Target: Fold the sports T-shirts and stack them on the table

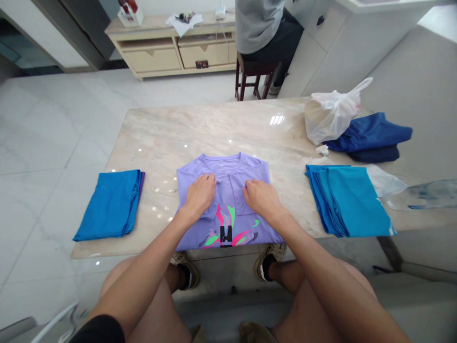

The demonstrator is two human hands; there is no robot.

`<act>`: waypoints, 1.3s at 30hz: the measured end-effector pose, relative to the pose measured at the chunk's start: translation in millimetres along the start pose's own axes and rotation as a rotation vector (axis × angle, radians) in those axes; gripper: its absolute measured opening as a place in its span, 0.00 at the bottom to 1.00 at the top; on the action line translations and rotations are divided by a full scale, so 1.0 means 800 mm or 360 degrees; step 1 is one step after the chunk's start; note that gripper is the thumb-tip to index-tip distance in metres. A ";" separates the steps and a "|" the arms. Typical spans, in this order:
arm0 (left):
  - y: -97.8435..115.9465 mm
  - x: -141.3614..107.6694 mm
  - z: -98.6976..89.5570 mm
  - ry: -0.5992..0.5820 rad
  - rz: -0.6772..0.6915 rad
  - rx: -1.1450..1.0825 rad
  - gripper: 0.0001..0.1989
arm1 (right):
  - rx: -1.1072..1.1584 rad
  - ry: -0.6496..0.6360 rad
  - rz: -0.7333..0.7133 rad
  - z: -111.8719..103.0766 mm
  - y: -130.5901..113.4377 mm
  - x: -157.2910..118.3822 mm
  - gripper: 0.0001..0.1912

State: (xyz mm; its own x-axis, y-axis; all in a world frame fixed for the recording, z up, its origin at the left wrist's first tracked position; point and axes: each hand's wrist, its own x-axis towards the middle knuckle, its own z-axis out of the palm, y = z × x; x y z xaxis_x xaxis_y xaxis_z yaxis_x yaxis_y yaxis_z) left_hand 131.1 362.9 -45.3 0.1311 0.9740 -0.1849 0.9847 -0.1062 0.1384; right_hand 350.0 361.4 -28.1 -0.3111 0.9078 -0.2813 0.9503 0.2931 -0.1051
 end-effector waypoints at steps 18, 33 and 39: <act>-0.042 0.027 0.023 0.0200 0.0050 -0.0315 0.08 | -0.0033 0.0079 -0.0110 -0.009 -0.020 0.002 0.19; -0.061 -0.060 0.019 0.0301 0.0106 -0.0236 0.21 | -0.0012 0.0031 -0.0348 0.000 -0.031 0.021 0.17; -0.108 -0.068 0.056 0.0096 0.0392 -0.0164 0.31 | 0.0011 0.0205 -0.0356 0.011 0.003 0.028 0.19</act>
State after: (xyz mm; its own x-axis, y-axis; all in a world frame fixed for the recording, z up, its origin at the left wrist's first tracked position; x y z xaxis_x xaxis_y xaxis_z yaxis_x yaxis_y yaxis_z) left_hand 43.7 310.1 -90.5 0.3551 0.9318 -0.0758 0.9066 -0.3235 0.2709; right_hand 345.1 379.9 -43.0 -0.5087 0.8516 -0.1267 0.8579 0.4890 -0.1579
